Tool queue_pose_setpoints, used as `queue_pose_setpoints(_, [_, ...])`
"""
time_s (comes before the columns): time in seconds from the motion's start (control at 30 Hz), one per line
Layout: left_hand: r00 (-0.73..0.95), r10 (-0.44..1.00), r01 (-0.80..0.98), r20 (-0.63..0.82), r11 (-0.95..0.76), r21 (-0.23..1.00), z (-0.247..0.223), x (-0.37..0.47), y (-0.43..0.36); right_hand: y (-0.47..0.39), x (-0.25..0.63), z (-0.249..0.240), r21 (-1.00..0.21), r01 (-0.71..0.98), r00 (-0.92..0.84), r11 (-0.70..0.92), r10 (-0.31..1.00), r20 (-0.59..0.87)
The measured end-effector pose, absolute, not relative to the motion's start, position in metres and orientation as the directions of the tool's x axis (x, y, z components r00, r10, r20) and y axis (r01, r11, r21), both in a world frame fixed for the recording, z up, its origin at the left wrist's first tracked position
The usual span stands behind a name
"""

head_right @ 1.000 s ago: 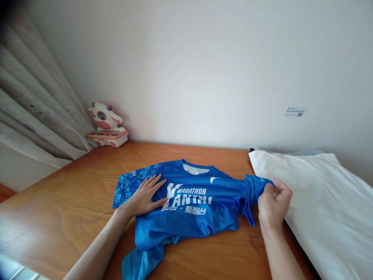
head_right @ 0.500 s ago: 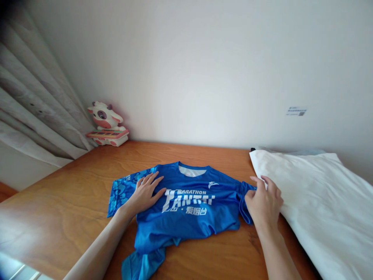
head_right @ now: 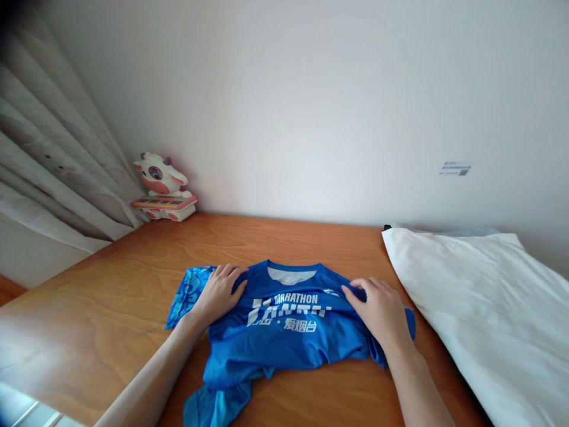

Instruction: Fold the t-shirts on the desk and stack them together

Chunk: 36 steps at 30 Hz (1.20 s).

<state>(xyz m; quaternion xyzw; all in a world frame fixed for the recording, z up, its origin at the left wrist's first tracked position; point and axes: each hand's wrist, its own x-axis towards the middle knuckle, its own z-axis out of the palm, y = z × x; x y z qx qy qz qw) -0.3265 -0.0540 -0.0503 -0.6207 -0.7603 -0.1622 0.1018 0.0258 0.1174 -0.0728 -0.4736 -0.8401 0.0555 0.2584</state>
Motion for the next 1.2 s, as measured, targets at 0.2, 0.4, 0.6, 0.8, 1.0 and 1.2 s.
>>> queue_pose_setpoints(0.2, [-0.155,0.934,0.964,0.322,0.072,0.254,-0.063,-0.327,-0.052,0.126,0.021,-0.098,-0.557,0.602,-0.475,0.572,0.817,0.326])
queue_pose_setpoints(0.4, [-0.159,0.914,0.927,0.373,0.009,0.374,-0.063,-0.325,-0.052,0.119,0.018,-0.084,-0.578,0.575,-0.545,0.579,0.798,0.258])
queue_pose_setpoints(0.6, [-0.244,0.728,0.930,0.640,-0.013,0.368,-0.053,-0.324,-0.052,0.114,0.015,-0.068,-0.488,0.487,-0.245,0.724,0.650,0.720])
queue_pose_setpoints(0.8, [-0.225,0.849,0.952,0.478,0.087,0.293,-0.049,-0.324,-0.055,0.106,0.015,-0.061,-0.443,0.527,-0.301,0.725,0.646,0.701])
queue_pose_setpoints(1.0, [-0.170,0.876,0.947,0.451,0.018,0.321,-0.051,-0.323,-0.056,0.112,0.017,-0.070,-0.544,0.482,-0.367,0.687,0.722,0.587])
queue_pose_setpoints(1.2, [-0.267,0.779,0.960,0.568,0.162,0.229,-0.050,-0.324,-0.056,0.118,0.020,-0.072,-0.476,0.477,-0.441,0.739,0.670,0.597])
